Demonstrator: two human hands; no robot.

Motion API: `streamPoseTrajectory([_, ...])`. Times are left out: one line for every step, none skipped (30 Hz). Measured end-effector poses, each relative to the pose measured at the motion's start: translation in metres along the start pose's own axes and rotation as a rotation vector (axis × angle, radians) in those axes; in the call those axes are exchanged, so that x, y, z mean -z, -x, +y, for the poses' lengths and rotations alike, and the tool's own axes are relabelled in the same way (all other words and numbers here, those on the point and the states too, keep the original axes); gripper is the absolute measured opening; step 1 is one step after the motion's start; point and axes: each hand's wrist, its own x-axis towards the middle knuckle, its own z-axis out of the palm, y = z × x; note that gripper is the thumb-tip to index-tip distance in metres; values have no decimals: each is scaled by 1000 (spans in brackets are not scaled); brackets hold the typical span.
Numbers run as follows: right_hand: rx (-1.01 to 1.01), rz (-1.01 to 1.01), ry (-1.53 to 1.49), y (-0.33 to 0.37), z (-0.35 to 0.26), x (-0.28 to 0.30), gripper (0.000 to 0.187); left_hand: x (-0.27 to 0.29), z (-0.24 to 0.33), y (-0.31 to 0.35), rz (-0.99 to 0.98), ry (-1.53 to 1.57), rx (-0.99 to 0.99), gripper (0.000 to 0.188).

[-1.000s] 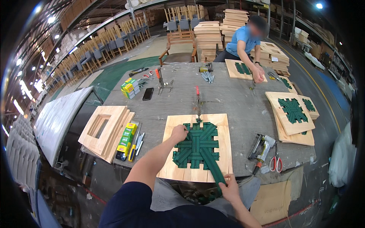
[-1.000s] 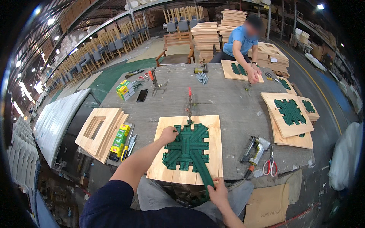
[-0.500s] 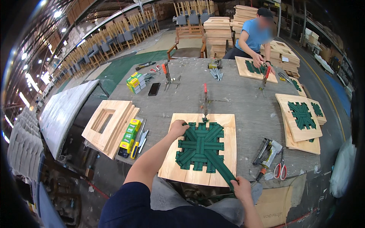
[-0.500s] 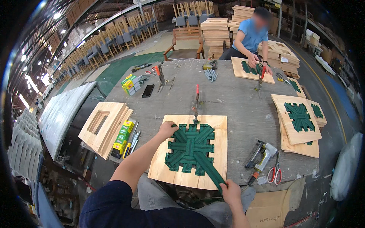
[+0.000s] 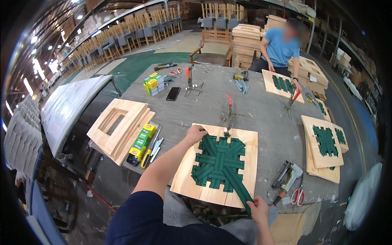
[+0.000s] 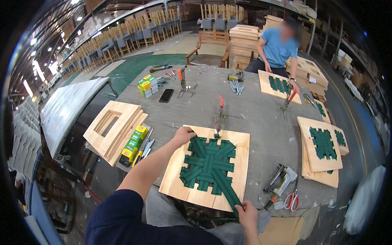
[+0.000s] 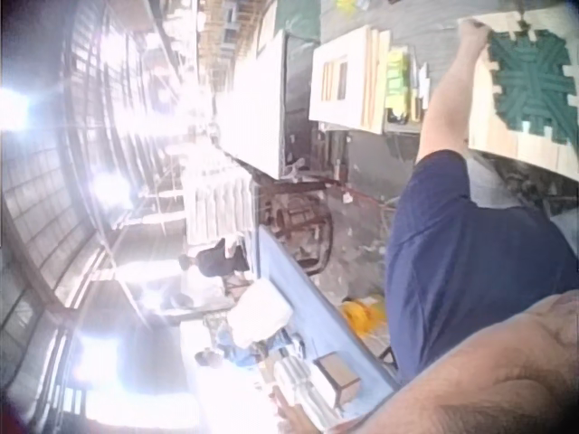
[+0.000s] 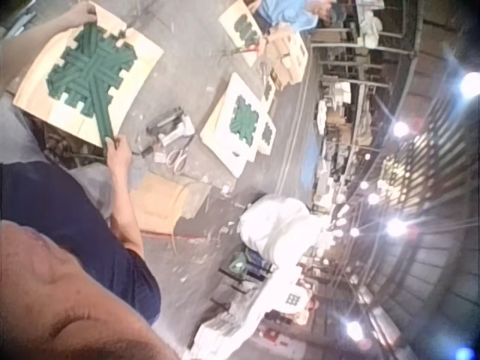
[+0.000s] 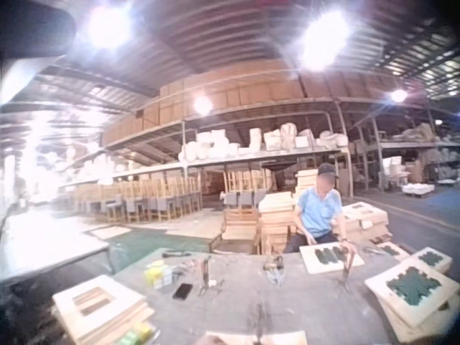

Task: The person weaves green plastic strips into a wooden frame to create a basket base. They interlace the strips in a crisscross pattern and use a nail gun to secure the ends of the strips to the frame.

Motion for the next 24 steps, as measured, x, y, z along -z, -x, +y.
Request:
streamPoseTrajectory([-19, 8, -33, -2, 13, 5, 31, -7, 1, 5, -57, 142, 61, 26])
streamPoseTrajectory([-61, -7, -53, 1, 23, 13, 28, -17, 6, 12, -122, 286, 122, 24])
streamPoseTrajectory([-104, -20, -72, 5, 32, 20, 25, -26, 11, 19, -187, 431, 184, 21])
streamPoseTrajectory([-142, -43, -97, 5, 35, 24, 22, -32, 11, 28, -186, 518, 196, 20])
streamPoseTrajectory([-124, -69, 28, 4, 28, 26, 21, -33, 7, 36, -170, 598, 213, 18])
streamPoseTrajectory([-105, -92, 153, 5, 21, 29, 19, -35, 4, 44, -154, 678, 228, 16])
streamPoseTrajectory([-83, -104, 285, 4, 12, 33, 18, -38, 2, 50, -99, 756, 225, 15])
streamPoseTrajectory([11, -41, 283, -3, 7, 31, 17, -39, -1, 56, -41, 828, 221, 14])
streamPoseTrajectory([105, 22, 278, -10, 1, 28, 16, -38, -4, 60, 19, 900, 217, 14])
streamPoseTrajectory([181, 97, 280, -13, -3, 28, 15, -41, 1, 64, 6, 932, 268, 12])
streamPoseTrajectory([224, 106, 205, -21, -12, 23, 15, -41, 3, 68, 20, 963, 282, 11])
streamPoseTrajectory([267, 114, 130, -35, -23, 16, 15, -43, 6, 71, 35, 993, 296, 11])
streamPoseTrajectory([308, 120, 56, -49, -39, 9, 15, -46, 10, 75, 49, 1025, 312, 10])
streamPoseTrajectory([312, 58, 15, -61, -60, 1, 16, -48, 13, 80, 43, 1039, 313, 11])
streamPoseTrajectory([324, -8, -30, -75, -84, -10, 17, -47, 11, 83, 50, 1037, 300, 11])
streamPoseTrajectory([421, -24, -94, -91, -104, -26, 17, -47, 10, 85, 54, 1037, 284, 11])
streamPoseTrajectory([513, -39, -160, -107, -121, -43, 16, -48, 10, 87, 53, 1035, 270, 12])
streamPoseTrajectory([558, -43, -182, -122, -139, -59, 18, -48, 9, 88, 58, 1034, 267, 13])
streamPoseTrajectory([599, -52, -199, -137, -153, -73, 19, -48, 10, 91, 48, 1006, 273, 13])
streamPoseTrajectory([665, -3, -149, -152, -160, -83, 20, -50, 16, 92, 23, 984, 269, 14])
streamPoseTrajectory([734, 44, -100, -164, -163, -90, 23, -52, 21, 92, 1, 960, 264, 15])
streamPoseTrajectory([743, 30, -87, -172, -169, -97, 23, -53, 21, 92, 27, 929, 209, 15])
streamPoseTrajectory([757, 9, -83, -178, -176, -106, 24, -53, 18, 92, 63, 891, 157, 16])
streamPoseTrajectory([769, -9, -77, -182, -181, -112, 25, -53, 16, 91, 95, 852, 104, 17])
